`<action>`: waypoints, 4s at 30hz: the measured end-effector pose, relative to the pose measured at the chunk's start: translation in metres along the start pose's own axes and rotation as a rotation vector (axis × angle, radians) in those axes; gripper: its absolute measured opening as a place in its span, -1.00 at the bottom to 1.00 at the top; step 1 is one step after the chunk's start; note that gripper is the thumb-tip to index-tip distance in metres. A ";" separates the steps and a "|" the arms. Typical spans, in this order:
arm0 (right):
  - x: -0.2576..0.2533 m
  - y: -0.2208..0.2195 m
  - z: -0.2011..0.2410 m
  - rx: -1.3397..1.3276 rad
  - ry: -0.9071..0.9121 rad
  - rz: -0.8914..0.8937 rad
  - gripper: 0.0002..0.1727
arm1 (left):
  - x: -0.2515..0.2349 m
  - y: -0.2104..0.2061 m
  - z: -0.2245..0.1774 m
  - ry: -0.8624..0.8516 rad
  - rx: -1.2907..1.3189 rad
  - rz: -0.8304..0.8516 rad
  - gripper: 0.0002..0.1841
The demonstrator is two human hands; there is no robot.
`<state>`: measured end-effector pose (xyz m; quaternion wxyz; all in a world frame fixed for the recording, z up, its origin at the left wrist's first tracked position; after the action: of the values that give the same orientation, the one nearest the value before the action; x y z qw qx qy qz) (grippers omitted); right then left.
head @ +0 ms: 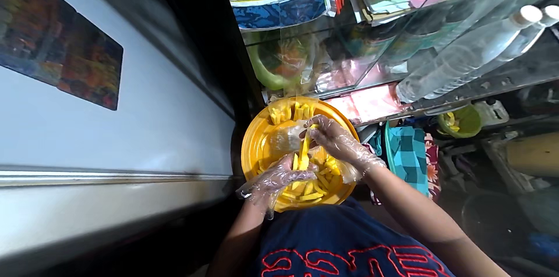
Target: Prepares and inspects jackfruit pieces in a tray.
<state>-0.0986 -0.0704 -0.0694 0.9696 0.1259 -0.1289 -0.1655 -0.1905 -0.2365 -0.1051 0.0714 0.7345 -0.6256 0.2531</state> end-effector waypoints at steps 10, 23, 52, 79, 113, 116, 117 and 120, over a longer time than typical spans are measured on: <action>0.008 -0.013 0.015 0.262 -0.051 0.161 -0.74 | 0.005 -0.002 -0.003 -0.010 0.002 -0.065 -0.39; -0.001 -0.009 0.021 0.299 -0.025 0.367 -0.77 | 0.004 0.001 -0.003 0.076 -0.181 -0.112 -0.26; -0.014 -0.006 0.005 0.153 -0.085 0.375 -0.86 | 0.019 0.013 -0.004 0.005 -0.036 -0.084 -0.66; -0.006 0.001 0.017 0.385 0.012 0.173 -0.90 | 0.014 0.001 0.000 0.088 -0.084 -0.112 -0.59; 0.022 0.016 -0.017 0.165 -0.233 0.104 -0.77 | 0.022 0.021 -0.001 0.106 -0.482 -0.394 -0.36; 0.023 0.029 -0.003 0.089 -0.060 0.063 -0.86 | 0.019 0.018 -0.008 0.132 -0.686 -0.324 -0.36; 0.022 0.029 0.006 0.145 -0.029 0.072 -0.87 | 0.020 0.015 -0.011 0.160 -0.729 -0.321 -0.33; 0.014 0.019 0.031 0.404 0.014 0.168 -0.86 | 0.019 0.009 -0.021 0.240 -0.857 -0.299 -0.25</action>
<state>-0.0891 -0.0642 -0.0320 0.9359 0.3077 -0.1630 -0.0539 -0.2032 -0.2460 -0.0799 0.4756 0.6864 -0.5485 0.0421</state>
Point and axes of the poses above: each hand's wrist, its own x-axis away from the middle knuckle, its own y-axis out of the back of the hand, z = x × y, the point moved 2 cm from there along -x, towards the middle knuckle, and after that the axes turned 4 degrees about -x, right-handed, at the moved point
